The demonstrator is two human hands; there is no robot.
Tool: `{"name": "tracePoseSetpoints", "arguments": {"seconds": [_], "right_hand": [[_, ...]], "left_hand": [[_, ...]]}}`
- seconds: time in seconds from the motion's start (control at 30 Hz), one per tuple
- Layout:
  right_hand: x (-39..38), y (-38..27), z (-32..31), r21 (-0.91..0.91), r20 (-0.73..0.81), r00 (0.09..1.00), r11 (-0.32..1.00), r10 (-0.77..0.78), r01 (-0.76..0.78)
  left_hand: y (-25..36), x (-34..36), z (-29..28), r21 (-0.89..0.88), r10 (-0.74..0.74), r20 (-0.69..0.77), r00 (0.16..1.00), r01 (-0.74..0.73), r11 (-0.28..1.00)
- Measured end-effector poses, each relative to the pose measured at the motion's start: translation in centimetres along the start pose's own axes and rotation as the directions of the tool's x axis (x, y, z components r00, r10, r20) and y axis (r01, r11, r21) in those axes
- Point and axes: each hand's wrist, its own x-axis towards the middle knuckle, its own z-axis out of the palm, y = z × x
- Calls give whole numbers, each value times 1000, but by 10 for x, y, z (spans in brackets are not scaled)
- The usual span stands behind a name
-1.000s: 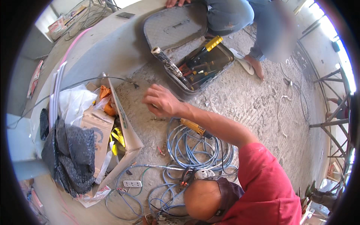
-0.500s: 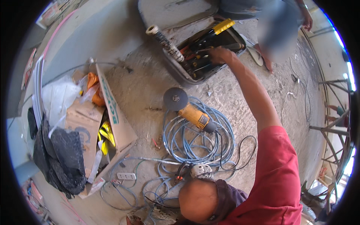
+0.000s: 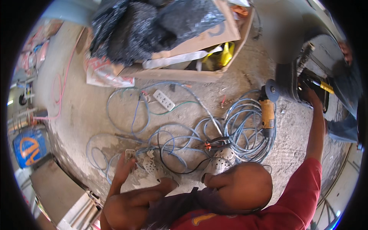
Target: The person strips the insulation from a blue electrical cord using pliers, then uses a screwdriver to attach the wires to a white multi-socket power strip. The person continues to strip and connect wires to the power strip throughout the clip.
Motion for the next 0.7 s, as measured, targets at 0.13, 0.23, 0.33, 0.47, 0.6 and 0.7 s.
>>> {"name": "tracePoseSetpoints", "arguments": {"seconds": [0.13,0.23,0.33,0.47,0.6,0.7], "right_hand": [[7,57,-6,37,-117,969,974,-218,223],[22,90,13,-298,-197,914,910,-354,288],[32,78,21,-429,-215,883,852,-418,299],[30,88,24,-363,-170,923,892,-346,268],[15,108,12,-295,-116,956,928,-270,227],[-5,119,-10,-235,-70,977,955,-203,182]], "left_hand": [[2,32,9,-41,73,65,995,-70,997],[-3,30,15,-63,63,80,995,-58,996],[16,37,13,-160,105,111,988,-87,983],[12,34,10,-285,72,131,989,-32,958],[22,34,9,-439,71,151,986,2,898],[20,39,5,-495,108,182,977,-3,869]]}}
